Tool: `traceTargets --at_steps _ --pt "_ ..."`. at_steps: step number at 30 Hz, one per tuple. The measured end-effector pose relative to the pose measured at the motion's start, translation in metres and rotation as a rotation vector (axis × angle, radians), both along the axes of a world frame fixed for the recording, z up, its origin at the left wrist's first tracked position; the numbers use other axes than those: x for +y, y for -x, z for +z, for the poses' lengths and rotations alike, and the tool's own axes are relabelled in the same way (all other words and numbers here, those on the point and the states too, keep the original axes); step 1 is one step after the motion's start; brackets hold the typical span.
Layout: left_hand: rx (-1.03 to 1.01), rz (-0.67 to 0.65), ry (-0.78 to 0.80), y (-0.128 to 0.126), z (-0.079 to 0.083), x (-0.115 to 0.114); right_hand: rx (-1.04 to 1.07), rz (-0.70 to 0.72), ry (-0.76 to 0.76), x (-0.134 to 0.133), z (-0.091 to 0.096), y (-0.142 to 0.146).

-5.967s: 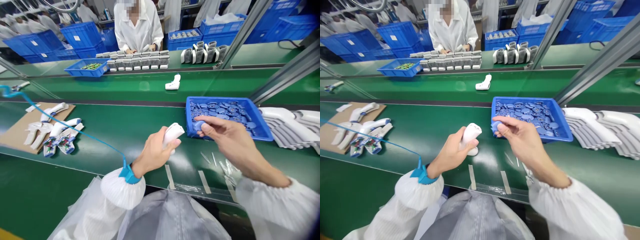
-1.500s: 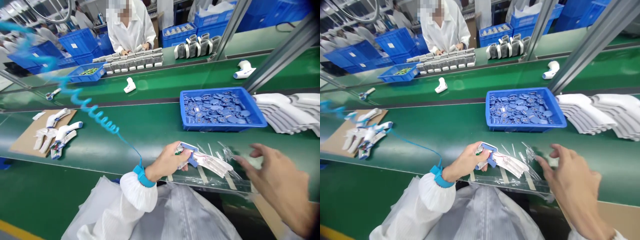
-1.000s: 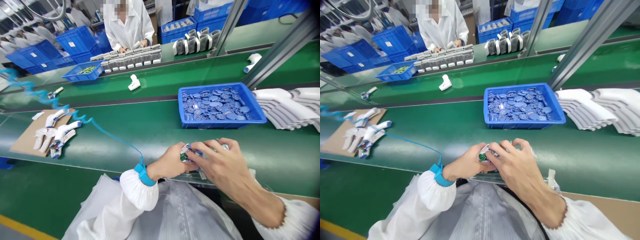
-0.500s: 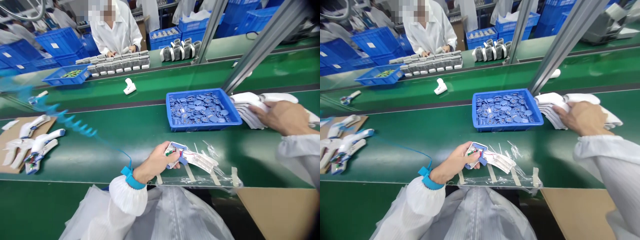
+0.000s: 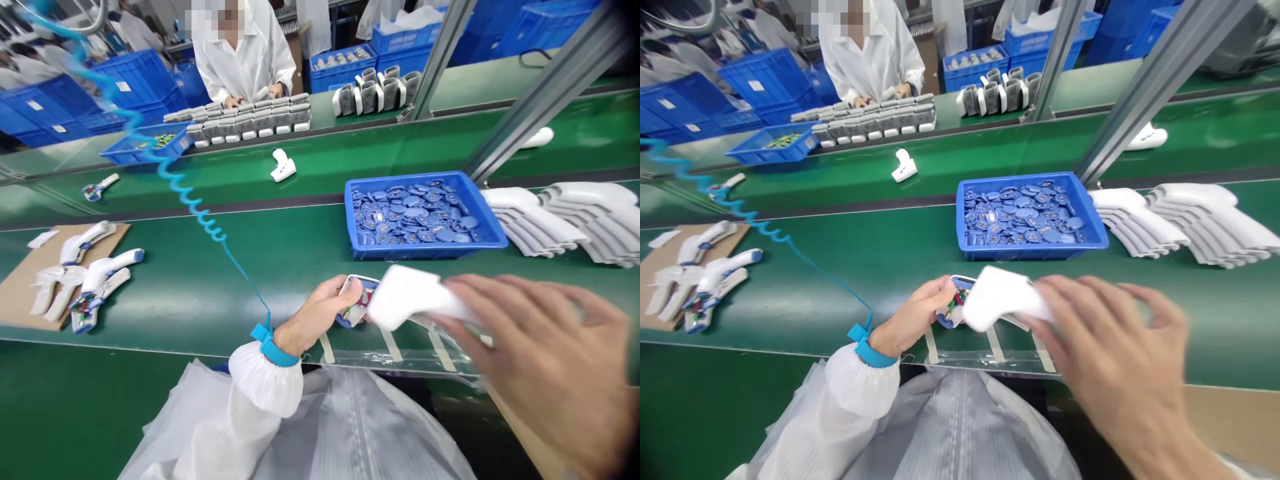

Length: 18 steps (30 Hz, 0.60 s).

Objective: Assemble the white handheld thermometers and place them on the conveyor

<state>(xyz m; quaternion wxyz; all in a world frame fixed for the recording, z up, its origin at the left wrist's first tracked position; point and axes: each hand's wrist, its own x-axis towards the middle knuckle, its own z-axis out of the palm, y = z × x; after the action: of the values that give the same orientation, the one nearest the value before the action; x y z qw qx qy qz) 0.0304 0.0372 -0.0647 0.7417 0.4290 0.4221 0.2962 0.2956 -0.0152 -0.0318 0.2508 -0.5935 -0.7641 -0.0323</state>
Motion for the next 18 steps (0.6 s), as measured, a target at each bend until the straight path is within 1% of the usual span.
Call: traceTargets --at_steps 2,3,4,5,6,8,10,11,12,13,14,15,16,18 --pt "-0.002 0.008 -0.048 0.001 -0.001 -0.002 -0.161 0.123 -0.128 -0.007 -0.006 0.033" --pt "0.001 0.009 -0.067 0.001 -0.002 -0.003 -0.212 0.173 -0.167 -0.007 -0.01 0.045" --pt "0.008 0.005 -0.082 0.002 -0.002 -0.005 -0.224 0.2 -0.17 -0.004 -0.014 0.052" --pt "0.025 0.002 -0.101 0.002 -0.002 -0.006 -0.206 0.214 -0.142 -0.001 -0.018 0.056" --pt "0.054 0.001 -0.13 0.003 -0.001 -0.007 -0.161 0.219 -0.068 0.003 -0.021 0.056" --pt "0.149 -0.01 -0.221 0.004 0.001 -0.009 0.0 0.231 0.209 0.01 -0.023 0.054" --pt "0.277 -0.036 -0.34 0.007 0.004 -0.01 0.254 0.243 0.478 0.017 -0.019 0.055" --pt "0.333 -0.04 -0.386 0.008 0.006 -0.01 0.378 0.243 0.55 0.021 -0.016 0.059" --pt "0.375 -0.033 -0.419 0.008 0.008 -0.01 0.481 0.225 0.552 0.025 -0.012 0.066" --pt "0.401 -0.015 -0.436 0.009 0.009 -0.011 0.551 0.188 0.491 0.028 -0.009 0.076" --pt "0.417 0.002 -0.436 0.009 0.01 -0.011 0.582 0.136 0.401 0.032 -0.007 0.088" --pt "0.431 -0.003 -0.429 0.009 0.011 -0.012 0.574 0.085 0.313 0.035 -0.006 0.101" --pt "0.452 -0.037 -0.433 0.009 0.011 -0.013 0.534 0.045 0.235 0.038 -0.006 0.114" --pt "0.54 -0.166 -0.515 0.008 0.012 -0.014 0.42 0.029 0.118 0.044 -0.009 0.134"
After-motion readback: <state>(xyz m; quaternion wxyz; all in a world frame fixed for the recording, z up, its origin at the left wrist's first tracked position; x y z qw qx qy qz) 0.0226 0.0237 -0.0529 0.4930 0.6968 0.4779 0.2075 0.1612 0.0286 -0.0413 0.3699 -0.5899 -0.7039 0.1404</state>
